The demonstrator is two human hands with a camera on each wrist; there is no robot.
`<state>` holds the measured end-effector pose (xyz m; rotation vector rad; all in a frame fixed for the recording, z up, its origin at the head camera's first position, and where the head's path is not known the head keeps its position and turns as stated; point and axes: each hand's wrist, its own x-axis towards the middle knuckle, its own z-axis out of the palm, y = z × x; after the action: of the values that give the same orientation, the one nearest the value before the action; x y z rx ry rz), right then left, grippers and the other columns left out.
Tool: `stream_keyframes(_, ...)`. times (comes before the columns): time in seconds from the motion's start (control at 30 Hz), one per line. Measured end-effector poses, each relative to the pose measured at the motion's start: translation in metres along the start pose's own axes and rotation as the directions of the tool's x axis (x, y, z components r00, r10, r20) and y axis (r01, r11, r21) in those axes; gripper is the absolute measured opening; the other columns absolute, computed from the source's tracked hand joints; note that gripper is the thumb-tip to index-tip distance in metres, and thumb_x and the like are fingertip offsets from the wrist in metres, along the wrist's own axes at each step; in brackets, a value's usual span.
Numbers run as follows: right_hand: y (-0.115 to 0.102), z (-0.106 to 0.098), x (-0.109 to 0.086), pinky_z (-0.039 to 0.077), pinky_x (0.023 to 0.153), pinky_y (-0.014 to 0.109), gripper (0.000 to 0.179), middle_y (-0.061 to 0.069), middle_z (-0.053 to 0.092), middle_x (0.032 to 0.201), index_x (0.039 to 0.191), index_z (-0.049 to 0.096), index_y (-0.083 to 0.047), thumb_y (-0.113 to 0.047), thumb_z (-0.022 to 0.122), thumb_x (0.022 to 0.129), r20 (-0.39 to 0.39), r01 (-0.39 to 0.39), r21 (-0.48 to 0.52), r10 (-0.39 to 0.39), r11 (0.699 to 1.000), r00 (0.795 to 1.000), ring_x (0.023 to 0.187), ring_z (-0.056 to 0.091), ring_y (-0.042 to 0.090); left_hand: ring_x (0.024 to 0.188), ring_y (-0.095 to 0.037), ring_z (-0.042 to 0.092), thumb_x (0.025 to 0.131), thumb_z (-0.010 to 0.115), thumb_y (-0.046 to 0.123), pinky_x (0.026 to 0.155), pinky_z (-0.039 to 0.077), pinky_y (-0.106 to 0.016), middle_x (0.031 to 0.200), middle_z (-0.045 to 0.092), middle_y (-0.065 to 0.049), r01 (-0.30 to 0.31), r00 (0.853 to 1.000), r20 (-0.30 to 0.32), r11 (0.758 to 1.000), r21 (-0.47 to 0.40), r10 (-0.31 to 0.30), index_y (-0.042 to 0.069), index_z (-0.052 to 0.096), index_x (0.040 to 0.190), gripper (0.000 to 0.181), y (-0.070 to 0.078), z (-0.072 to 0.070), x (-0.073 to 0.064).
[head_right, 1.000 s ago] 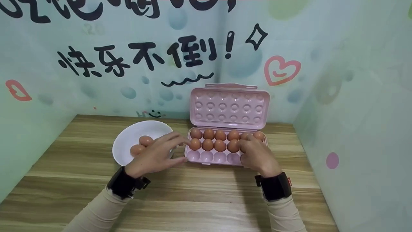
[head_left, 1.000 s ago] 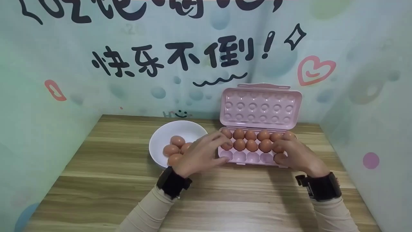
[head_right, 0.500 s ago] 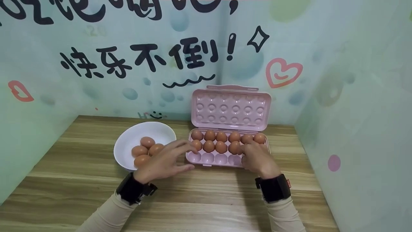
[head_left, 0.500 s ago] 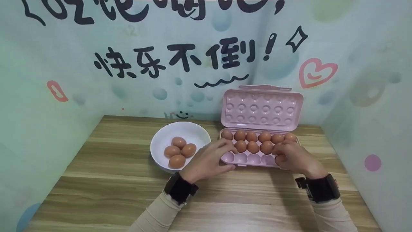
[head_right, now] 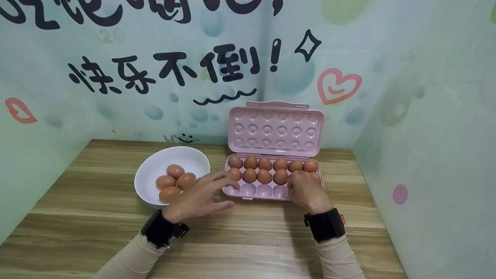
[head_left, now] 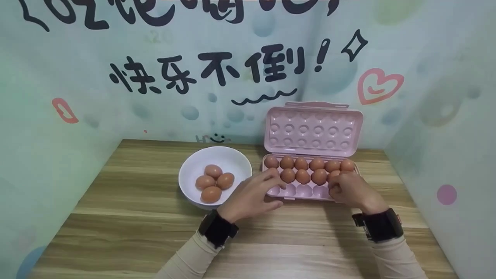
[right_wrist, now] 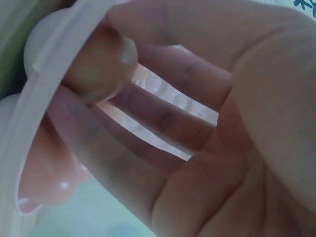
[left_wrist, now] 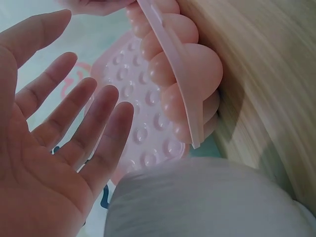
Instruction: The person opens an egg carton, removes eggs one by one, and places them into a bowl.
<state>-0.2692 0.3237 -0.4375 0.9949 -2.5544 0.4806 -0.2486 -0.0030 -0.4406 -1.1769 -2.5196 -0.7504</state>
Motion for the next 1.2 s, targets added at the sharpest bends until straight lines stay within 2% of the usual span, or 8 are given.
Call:
stream_keyframes(0.1,0.000,0.003,-0.001,0.024,0.053,0.014,0.032,-0.001,0.046,0.061,0.060,0.051,-0.011,0.018,0.064,0.060,-0.096,0.067,-0.019,-0.069,0.998,0.993,0.063,0.035,0.000,0.106,-0.018,0.062,0.089,0.086,0.029,0.090,0.057,-0.031,0.121,0.061,0.002,-0.004,1.000,0.002,1.000,0.006,0.004,0.018,0.071,0.118,0.035,0.000,0.002,0.000)
stream_keyframes(0.17,-0.001,0.004,-0.001,0.023,0.054,0.012,0.032,0.000,0.047,0.063,0.061,0.050,-0.010,0.019,0.063,0.059,-0.126,0.063,-0.013,-0.064,0.998,0.990,0.064,0.034,-0.001,0.107,-0.018,0.062,0.089,0.086,0.029,0.090,0.057,-0.032,0.122,0.061,0.002,-0.002,1.000,0.005,1.000,0.010,0.002,0.018,0.071,0.119,0.035,0.000,0.002,0.000)
stream_keyframes(0.3,-0.001,0.003,0.000,0.028,0.053,0.018,0.029,-0.004,0.045,0.062,0.060,0.051,-0.010,0.016,0.063,0.063,-0.036,-0.074,0.014,0.074,0.997,0.997,0.061,0.040,0.005,0.108,-0.017,0.062,0.090,0.086,0.029,0.091,0.057,-0.032,0.123,0.061,0.002,0.003,1.000,0.014,1.000,-0.001,-0.003,0.018,0.071,0.119,0.034,-0.001,0.002,0.000)
stream_keyframes(0.4,-0.002,0.002,0.002,0.031,0.051,0.024,0.027,-0.005,0.045,0.062,0.060,0.054,-0.011,0.014,0.062,0.067,0.048,-0.169,-0.004,0.169,0.986,0.985,0.059,0.044,0.011,0.110,-0.016,0.062,0.090,0.085,0.028,0.093,0.056,-0.031,0.125,0.061,0.002,0.007,1.000,0.011,1.000,-0.006,-0.007,0.018,0.071,0.118,0.033,-0.001,0.001,0.000)
stream_keyframes(0.67,-0.007,-0.010,0.002,0.034,0.056,0.027,0.026,-0.005,0.047,0.065,0.062,0.055,-0.012,0.009,0.068,0.068,0.092,-0.228,-0.005,0.228,0.974,0.969,0.064,0.046,0.015,0.115,-0.017,0.062,0.091,0.083,0.026,0.099,0.055,-0.033,0.127,0.063,0.002,0.045,0.999,-0.002,0.999,-0.019,-0.045,0.018,0.070,0.118,0.030,0.001,-0.001,0.001)
stream_keyframes(0.87,-0.018,-0.024,0.004,0.046,0.064,0.032,0.019,0.002,0.060,0.080,0.082,0.070,-0.011,0.006,0.074,0.074,0.016,-0.224,0.001,0.223,0.975,0.975,0.075,0.057,0.018,0.112,-0.018,0.063,0.093,0.081,0.023,0.098,0.055,-0.033,0.124,0.065,0.000,0.042,0.998,-0.045,0.999,-0.006,-0.042,0.018,0.069,0.121,0.031,0.001,-0.001,0.003)
stream_keyframes(1.03,-0.029,-0.026,0.011,0.061,0.071,0.038,0.021,-0.001,0.070,0.085,0.094,0.076,-0.009,0.004,0.082,0.079,-0.021,-0.221,0.130,0.225,0.967,0.974,0.080,0.066,0.016,0.104,-0.018,0.063,0.093,0.081,0.021,0.092,0.055,-0.034,0.119,0.065,-0.001,0.012,0.994,-0.112,1.000,-0.002,-0.012,0.016,0.070,0.121,0.030,0.000,-0.001,0.003)
stream_keyframes(1.2,-0.042,-0.017,0.019,0.064,0.073,0.037,0.026,-0.002,0.075,0.094,0.104,0.079,-0.009,0.003,0.084,0.081,-0.063,-0.192,0.273,0.217,0.943,0.974,0.083,0.071,0.015,0.099,-0.015,0.064,0.092,0.081,0.017,0.088,0.056,-0.029,0.118,0.066,-0.003,0.003,0.987,-0.159,0.998,-0.068,-0.013,0.015,0.071,0.121,0.031,0.000,-0.001,0.003)
